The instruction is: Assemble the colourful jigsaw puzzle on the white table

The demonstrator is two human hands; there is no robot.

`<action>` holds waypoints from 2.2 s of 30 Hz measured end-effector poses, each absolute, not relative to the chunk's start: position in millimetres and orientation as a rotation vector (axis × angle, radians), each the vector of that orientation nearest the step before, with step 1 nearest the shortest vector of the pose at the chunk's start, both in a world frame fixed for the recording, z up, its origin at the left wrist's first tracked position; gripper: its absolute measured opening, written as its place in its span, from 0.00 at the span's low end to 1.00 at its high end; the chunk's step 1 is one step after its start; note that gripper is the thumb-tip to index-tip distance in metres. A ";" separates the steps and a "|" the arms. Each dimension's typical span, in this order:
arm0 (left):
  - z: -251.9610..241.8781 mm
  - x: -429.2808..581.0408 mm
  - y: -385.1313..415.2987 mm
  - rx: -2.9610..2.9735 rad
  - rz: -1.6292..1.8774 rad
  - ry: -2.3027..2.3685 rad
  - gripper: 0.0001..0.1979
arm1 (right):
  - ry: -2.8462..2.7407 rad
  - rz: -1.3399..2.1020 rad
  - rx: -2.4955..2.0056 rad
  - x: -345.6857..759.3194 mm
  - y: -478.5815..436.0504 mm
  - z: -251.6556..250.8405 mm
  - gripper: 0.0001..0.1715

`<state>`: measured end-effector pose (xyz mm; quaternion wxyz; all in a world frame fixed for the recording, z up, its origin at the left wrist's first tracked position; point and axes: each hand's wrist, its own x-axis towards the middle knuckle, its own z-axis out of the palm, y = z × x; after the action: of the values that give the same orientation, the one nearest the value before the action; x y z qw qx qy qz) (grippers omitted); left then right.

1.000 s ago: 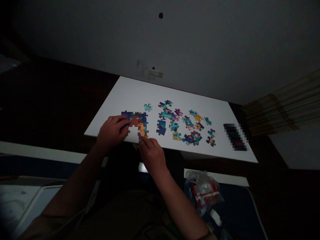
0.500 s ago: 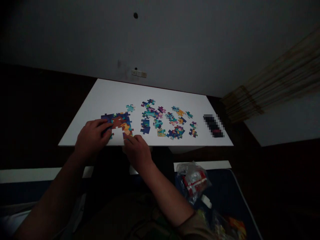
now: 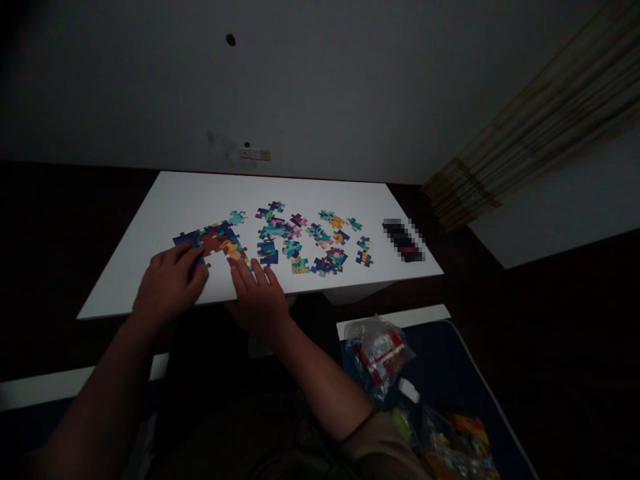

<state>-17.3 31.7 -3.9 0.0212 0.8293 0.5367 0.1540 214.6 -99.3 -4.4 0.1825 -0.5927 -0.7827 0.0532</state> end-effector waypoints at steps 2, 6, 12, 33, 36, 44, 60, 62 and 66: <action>-5.3 -19.6 32.3 2.564 0.490 1.649 0.34 | -2.199 0.124 -1.651 214.6 -99.9 -9.5 0.46; -5.4 -23.8 33.5 2.538 0.488 1.643 0.34 | -2.131 0.135 -1.556 228.3 -107.4 -15.8 0.40; -7.6 -28.5 35.9 2.499 0.485 1.640 0.33 | -1.605 0.019 -1.876 313.8 -132.8 -12.3 0.24; 2.7 -29.3 33.5 2.423 0.470 1.682 0.31 | -1.411 -0.030 -2.018 360.2 -128.8 -12.6 0.12; 2.2 -28.7 32.8 2.389 0.529 1.685 0.31 | -1.427 -0.015 -1.979 357.4 -125.1 -13.2 0.09; -0.1 -27.5 34.0 2.397 0.515 1.705 0.31 | -1.229 -0.033 -1.887 382.0 -124.1 -16.8 0.10; -0.1 -25.9 34.2 2.452 0.477 1.683 0.31 | -0.927 -0.099 -1.986 436.3 -134.0 2.3 0.16; 0.9 -25.6 34.1 2.431 0.495 1.680 0.31 | -1.026 -0.100 -2.003 431.7 -129.3 2.0 0.16; 0.3 -25.3 34.5 2.410 0.516 1.672 0.32 | -1.114 -0.131 -2.108 420.8 -120.2 0.3 0.18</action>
<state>-25.3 34.5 0.3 0.0814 0.8065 0.5596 0.1728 420.8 -120.2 0.3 0.3681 -0.8208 -0.4337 -0.0510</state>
